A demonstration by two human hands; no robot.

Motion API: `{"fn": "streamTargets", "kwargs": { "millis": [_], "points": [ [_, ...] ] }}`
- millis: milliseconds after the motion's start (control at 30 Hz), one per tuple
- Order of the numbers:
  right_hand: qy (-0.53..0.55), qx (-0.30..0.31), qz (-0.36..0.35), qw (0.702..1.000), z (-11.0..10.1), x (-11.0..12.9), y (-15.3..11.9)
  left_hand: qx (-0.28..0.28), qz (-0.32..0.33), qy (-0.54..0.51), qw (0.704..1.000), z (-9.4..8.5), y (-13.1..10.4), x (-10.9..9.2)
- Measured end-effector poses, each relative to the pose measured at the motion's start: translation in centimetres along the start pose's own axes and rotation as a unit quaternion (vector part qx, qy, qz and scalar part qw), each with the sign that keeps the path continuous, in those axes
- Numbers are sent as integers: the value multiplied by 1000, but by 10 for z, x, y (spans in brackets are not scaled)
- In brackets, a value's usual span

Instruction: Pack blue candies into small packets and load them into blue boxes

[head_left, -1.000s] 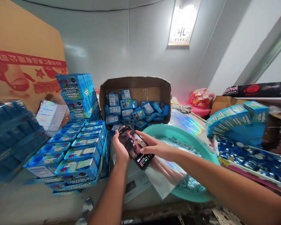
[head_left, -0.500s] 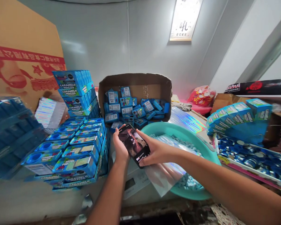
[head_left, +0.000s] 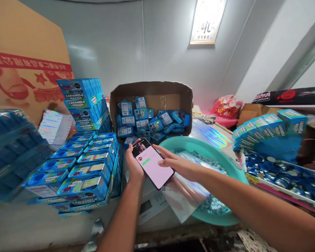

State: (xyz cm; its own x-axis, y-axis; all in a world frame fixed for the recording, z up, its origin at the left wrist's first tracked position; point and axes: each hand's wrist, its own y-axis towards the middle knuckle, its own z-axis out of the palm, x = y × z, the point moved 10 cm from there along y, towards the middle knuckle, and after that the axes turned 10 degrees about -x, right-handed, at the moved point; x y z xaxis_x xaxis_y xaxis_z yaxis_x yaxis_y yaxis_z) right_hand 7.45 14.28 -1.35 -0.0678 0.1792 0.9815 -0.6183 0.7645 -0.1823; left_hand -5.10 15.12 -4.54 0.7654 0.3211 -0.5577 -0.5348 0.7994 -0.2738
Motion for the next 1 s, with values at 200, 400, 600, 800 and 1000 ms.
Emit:
{"fn": "streamTargets", "kwargs": {
  "millis": [200, 400, 600, 800, 1000],
  "points": [
    [11, -9, -5, 1000, -1, -1, 3, 1, -4, -7, 1000, 0, 0, 1],
    [15, -33, -20, 999, -3, 2, 3, 9, -2, -8, 1000, 3, -2, -1],
    [20, -36, -16, 999, -7, -4, 8, 12, -3, -5, 1000, 4, -1, -1],
    [24, -14, -32, 999, 0, -3, 10, 13, -28, -9, 999, 7, -5, 1],
    [75, -47, -13, 996, -5, -7, 13, 21, -10, -10, 1000, 11, -8, -2]
  ]
}}
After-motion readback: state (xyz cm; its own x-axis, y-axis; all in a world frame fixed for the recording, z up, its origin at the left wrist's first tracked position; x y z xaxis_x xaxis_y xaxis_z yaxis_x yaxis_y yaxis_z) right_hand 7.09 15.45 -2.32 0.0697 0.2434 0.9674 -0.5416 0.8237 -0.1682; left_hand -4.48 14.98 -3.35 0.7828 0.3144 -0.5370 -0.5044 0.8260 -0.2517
